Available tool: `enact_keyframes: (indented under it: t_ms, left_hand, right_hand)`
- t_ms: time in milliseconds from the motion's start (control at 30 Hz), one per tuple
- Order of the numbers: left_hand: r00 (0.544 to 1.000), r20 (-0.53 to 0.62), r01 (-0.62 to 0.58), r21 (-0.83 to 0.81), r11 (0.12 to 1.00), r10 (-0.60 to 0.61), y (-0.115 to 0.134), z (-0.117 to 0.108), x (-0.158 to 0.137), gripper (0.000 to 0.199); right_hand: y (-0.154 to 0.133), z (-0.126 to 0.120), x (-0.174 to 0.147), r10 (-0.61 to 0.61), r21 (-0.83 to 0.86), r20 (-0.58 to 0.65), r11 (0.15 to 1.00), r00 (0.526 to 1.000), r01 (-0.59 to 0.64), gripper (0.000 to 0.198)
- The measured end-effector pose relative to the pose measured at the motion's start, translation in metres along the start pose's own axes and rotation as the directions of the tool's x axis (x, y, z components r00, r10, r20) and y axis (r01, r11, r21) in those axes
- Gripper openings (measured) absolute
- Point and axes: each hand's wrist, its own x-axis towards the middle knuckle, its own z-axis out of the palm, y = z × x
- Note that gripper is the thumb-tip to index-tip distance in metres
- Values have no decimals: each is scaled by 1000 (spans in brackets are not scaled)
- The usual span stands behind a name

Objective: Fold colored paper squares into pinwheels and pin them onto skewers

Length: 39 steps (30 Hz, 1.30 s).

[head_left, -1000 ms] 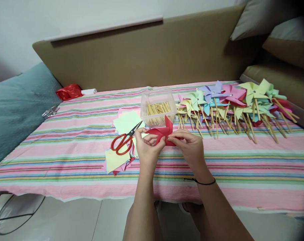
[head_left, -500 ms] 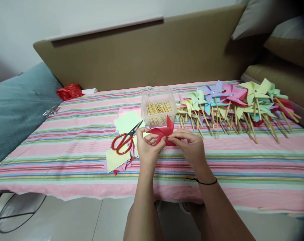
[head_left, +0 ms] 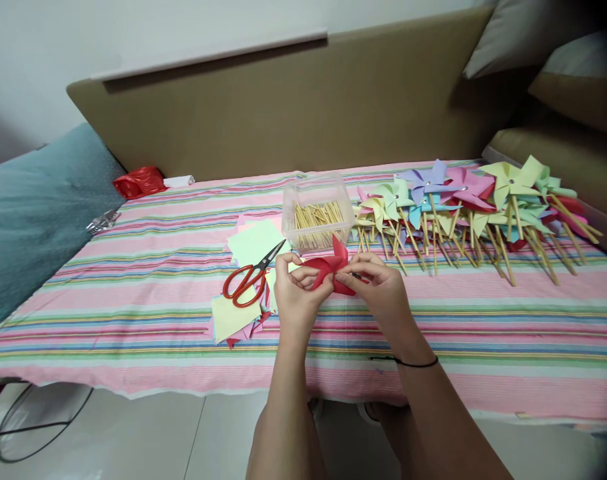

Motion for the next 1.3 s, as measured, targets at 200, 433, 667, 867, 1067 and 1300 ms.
enact_keyframes:
  t_ms: [200, 433, 667, 867, 1067, 1300]
  left_hand:
    - [1000, 8, 8, -4, 1000, -8, -2, 0, 0, 48]
    - [1000, -19, -17, -8, 1000, 17, -2, 2, 1, 49]
    - [999, -36, 24, -66, 998, -26, -1, 0, 3, 53]
    - [997, 15, 71, -87, 994, -70, -1, -1, 4, 55]
    - [989, 93, 126, -98, 987, -117, -2, -2, 4, 53]
    - [983, 89, 171, -92, 981, -163, -3, -1, 4, 59]
  right_hand:
    - [2, 0, -1, 17, 25, -2, 1000, 1000, -17, 2]
    - [2, 2, -1, -6, 65, -17, 998, 1000, 7, 3]
    - [-5, 3, 0, 215, 301, -47, 934, 975, -191, 42]
    - [-8, 1, 1, 300, 339, 61, 891, 952, -303, 73]
    - [-8, -2, 0, 309, 337, 35, 892, 950, -303, 73]
    - [-8, -2, 1, 312, 302, 25, 903, 950, -305, 70]
